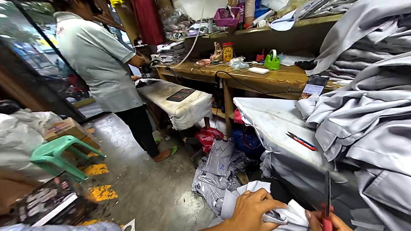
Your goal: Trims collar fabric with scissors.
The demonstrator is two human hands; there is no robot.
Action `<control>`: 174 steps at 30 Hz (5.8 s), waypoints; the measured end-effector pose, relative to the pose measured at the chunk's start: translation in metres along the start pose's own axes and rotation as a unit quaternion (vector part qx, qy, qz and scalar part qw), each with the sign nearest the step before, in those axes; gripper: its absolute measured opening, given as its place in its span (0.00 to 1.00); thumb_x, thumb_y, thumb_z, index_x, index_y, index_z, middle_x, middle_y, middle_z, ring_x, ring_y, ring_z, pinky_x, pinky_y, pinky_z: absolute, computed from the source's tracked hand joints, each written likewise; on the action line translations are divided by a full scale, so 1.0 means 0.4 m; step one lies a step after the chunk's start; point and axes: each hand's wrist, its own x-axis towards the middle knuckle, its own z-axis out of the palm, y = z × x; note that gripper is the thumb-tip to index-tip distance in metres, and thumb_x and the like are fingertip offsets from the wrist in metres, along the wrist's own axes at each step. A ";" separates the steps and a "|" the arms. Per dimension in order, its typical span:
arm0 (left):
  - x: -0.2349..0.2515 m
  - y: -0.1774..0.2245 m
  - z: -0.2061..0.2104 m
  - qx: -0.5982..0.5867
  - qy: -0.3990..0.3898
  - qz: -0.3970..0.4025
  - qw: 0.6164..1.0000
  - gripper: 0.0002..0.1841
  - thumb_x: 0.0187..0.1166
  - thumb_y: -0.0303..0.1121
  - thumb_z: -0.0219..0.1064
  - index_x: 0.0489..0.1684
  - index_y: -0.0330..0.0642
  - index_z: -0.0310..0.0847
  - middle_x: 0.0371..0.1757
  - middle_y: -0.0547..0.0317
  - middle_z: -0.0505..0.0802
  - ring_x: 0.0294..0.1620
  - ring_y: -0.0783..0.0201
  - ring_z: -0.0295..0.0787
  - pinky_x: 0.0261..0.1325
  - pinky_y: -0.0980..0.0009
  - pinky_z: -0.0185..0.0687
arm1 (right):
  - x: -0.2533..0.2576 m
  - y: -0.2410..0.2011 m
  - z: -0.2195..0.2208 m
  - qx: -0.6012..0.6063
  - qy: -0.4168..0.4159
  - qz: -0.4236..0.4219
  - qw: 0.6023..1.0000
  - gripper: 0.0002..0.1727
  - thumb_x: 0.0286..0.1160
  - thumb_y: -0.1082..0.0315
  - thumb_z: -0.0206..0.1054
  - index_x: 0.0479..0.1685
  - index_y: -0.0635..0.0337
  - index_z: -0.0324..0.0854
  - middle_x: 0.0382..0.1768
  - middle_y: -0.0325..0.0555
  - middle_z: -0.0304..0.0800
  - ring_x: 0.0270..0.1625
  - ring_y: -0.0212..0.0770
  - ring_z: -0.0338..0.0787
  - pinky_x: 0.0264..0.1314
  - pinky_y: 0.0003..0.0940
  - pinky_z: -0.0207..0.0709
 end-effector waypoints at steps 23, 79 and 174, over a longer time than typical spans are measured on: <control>0.123 0.067 -0.021 -0.255 -0.165 -0.090 0.949 0.19 0.79 0.53 0.68 0.34 0.46 0.88 0.25 0.69 0.87 0.28 0.77 0.82 0.34 0.70 0.79 | -0.018 -0.062 -0.043 0.113 0.145 -0.094 0.979 0.05 0.77 0.56 0.72 0.37 0.42 0.87 0.31 0.18 0.91 0.29 0.13 0.86 0.31 0.10 0.82; 0.130 0.011 0.104 -0.311 -0.243 -0.169 0.903 0.13 0.80 0.47 0.67 0.31 0.51 0.86 0.25 0.77 0.86 0.29 0.83 0.80 0.36 0.75 0.77 | -0.241 0.096 -0.193 0.066 -0.179 0.146 0.971 0.37 0.71 0.25 0.61 0.24 0.55 0.81 0.16 0.26 0.75 0.18 0.14 0.72 0.20 0.13 0.66; 0.417 0.171 -0.173 0.069 -0.353 0.078 0.930 0.15 0.83 0.40 0.65 0.24 0.49 0.89 0.22 0.59 0.86 0.30 0.54 0.83 0.32 0.46 0.69 | -0.054 -0.119 -0.066 -0.095 0.156 0.077 0.980 0.15 0.63 0.58 0.76 0.42 0.60 0.93 0.20 0.28 0.83 0.21 0.13 0.73 0.27 0.13 0.68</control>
